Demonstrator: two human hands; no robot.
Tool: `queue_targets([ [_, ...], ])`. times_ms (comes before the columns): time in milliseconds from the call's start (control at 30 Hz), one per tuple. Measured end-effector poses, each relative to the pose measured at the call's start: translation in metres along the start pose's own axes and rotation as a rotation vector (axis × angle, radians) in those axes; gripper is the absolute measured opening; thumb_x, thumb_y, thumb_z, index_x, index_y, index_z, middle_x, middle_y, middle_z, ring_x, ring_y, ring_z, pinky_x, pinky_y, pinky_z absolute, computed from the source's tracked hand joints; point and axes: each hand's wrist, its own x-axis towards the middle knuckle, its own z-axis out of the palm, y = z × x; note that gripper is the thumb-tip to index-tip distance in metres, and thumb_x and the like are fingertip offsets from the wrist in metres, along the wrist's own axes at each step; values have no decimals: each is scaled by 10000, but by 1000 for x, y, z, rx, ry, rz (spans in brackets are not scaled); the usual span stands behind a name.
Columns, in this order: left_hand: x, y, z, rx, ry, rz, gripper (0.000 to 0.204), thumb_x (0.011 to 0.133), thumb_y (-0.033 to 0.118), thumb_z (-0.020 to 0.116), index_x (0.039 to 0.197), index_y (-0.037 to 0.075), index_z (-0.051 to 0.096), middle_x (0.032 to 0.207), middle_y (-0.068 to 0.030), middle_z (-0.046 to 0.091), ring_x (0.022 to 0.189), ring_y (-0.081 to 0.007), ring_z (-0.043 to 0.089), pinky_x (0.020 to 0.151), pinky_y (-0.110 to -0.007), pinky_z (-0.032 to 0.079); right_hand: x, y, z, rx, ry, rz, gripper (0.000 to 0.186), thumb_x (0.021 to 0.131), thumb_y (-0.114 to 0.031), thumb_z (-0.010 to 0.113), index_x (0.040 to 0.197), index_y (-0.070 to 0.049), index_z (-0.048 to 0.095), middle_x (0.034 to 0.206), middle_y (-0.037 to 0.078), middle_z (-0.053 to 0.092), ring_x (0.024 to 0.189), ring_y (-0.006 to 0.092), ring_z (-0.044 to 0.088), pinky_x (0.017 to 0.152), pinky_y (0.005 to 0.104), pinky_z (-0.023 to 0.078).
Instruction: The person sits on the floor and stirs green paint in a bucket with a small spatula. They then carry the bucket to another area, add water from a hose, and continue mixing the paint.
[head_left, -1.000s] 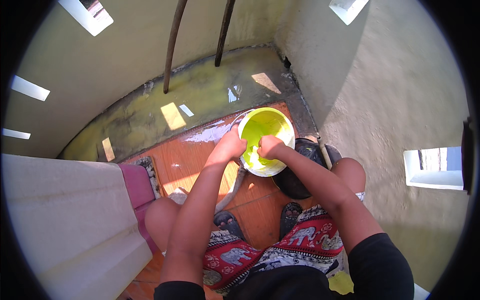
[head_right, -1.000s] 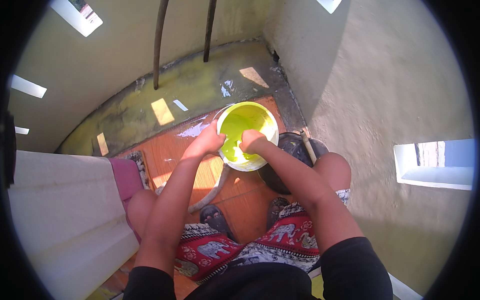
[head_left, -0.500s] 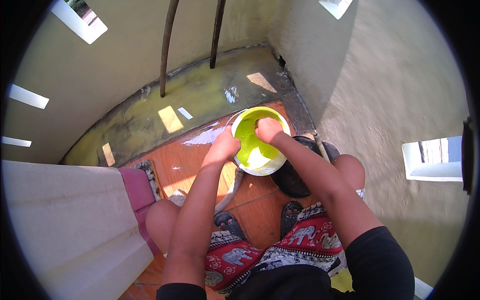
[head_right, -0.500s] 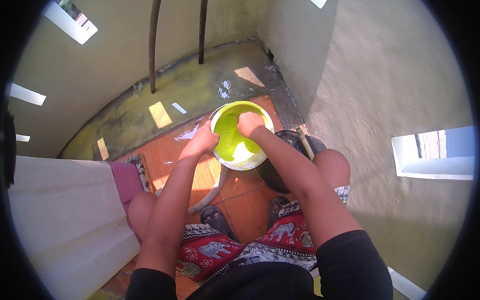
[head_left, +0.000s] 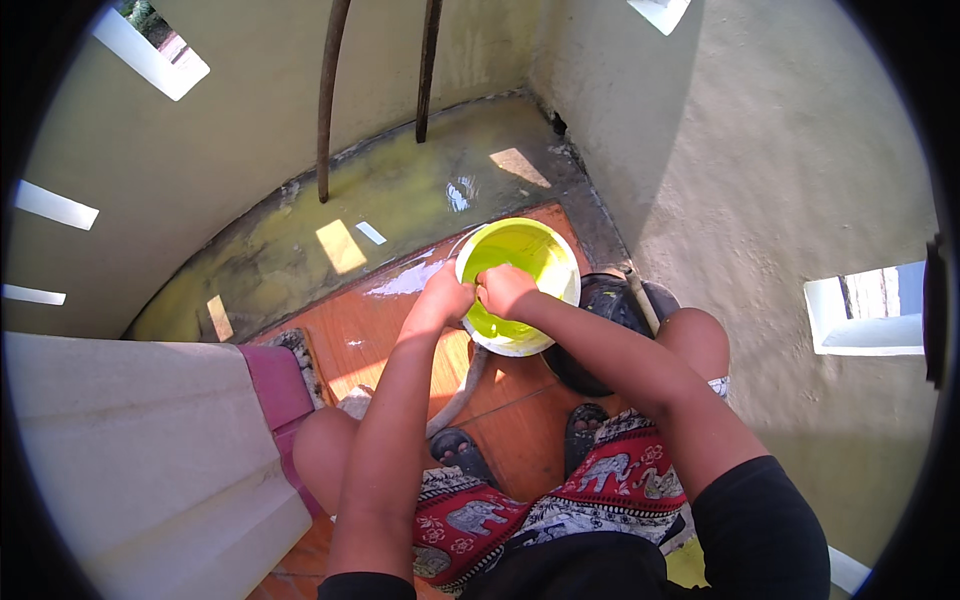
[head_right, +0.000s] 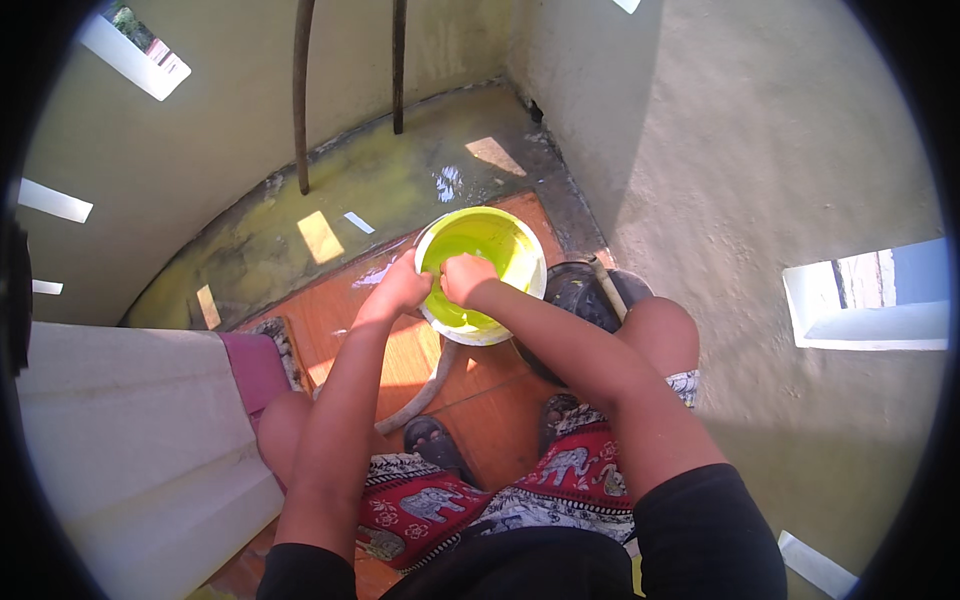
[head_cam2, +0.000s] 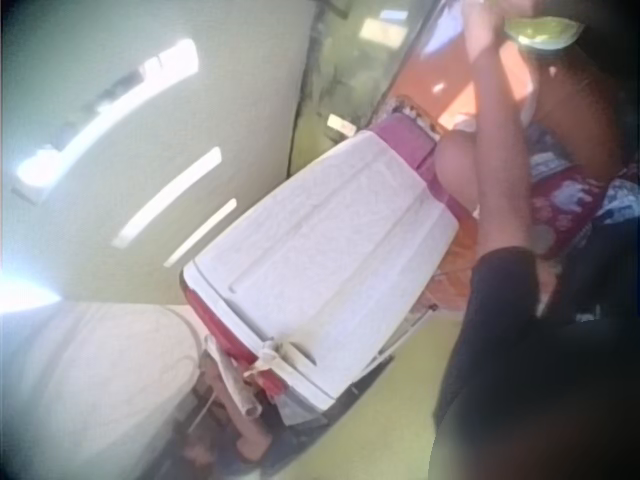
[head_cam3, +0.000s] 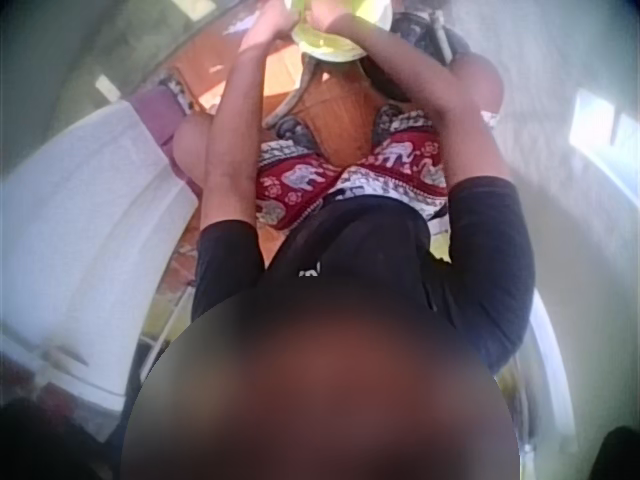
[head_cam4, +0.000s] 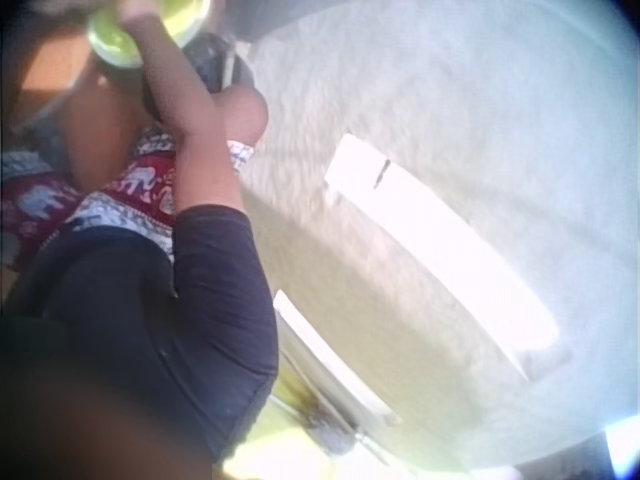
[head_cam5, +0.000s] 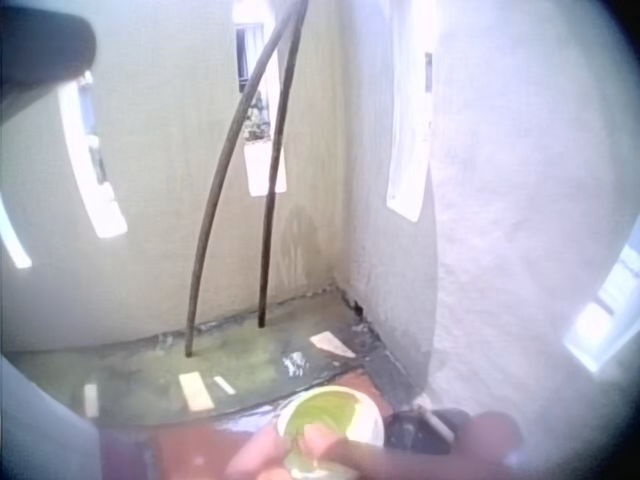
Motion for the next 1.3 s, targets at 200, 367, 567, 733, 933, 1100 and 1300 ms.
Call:
queue_targets([
  [200, 7, -9, -2, 36, -3, 65, 392, 909, 64, 528, 1290, -13, 481, 1135, -235, 645, 906, -350, 712, 630, -426, 646, 20, 41, -26, -320, 60, 39, 191, 816, -168, 608, 876, -49, 745, 881, 178, 722, 841, 344, 708, 759, 456, 561],
  [367, 7, -10, 1, -22, -4, 45, 386, 897, 73, 540, 1272, -13, 512, 1136, -244, 652, 937, -356, 704, 674, -423, 631, -11, 55, -16, -417, -162, 14, 190, 821, -140, 605, 896, -55, 758, 914, 157, 736, 895, 311, 719, 756, 411, 568],
  [567, -1, -2, 1, 9, 15, 36, 387, 881, 99, 559, 1252, -8, 544, 1134, -258, 665, 980, -366, 693, 751, -420, 594, -11, 60, -26, -42, -333, 88, 278, 849, -219, 590, 1032, -84, 751, 1037, 171, 721, 990, 307, 690, 866, 393, 539],
  [733, -2, -1, -2, -4, 8, 18, 389, 870, 97, 561, 1240, -20, 550, 1130, -262, 666, 988, -376, 690, 761, -429, 584, -7, 53, -85, -29, -290, 70, 271, 832, -244, 647, 1036, -103, 755, 1018, 169, 723, 977, 295, 693, 864, 389, 540],
  [933, 7, -6, 1, -12, 12, 27, 386, 859, 88, 554, 1229, -19, 578, 1164, -265, 658, 1040, -376, 671, 861, -419, 553, -29, 35, -144, -91, -192, 109, 261, 842, -203, 666, 1048, -66, 747, 927, 195, 710, 848, 298, 700, 788, 380, 544],
  [1100, 8, -5, 1, -4, 20, 23, 394, 850, 91, 566, 1227, -21, 584, 1172, -251, 662, 1103, -374, 644, 937, -405, 508, -30, 33, -157, -51, -169, 83, 237, 837, -177, 662, 1023, -65, 755, 875, 191, 710, 776, 280, 690, 731, 377, 536],
  [1300, 1, 3, -2, 5, -1, -21, 394, 855, 88, 557, 1234, -16, 578, 1180, -253, 658, 1100, -370, 646, 928, -410, 512, -34, 32, -167, -26, -151, 55, 219, 840, -157, 652, 1009, -76, 763, 835, 181, 712, 717, 249, 672, 701, 364, 523],
])
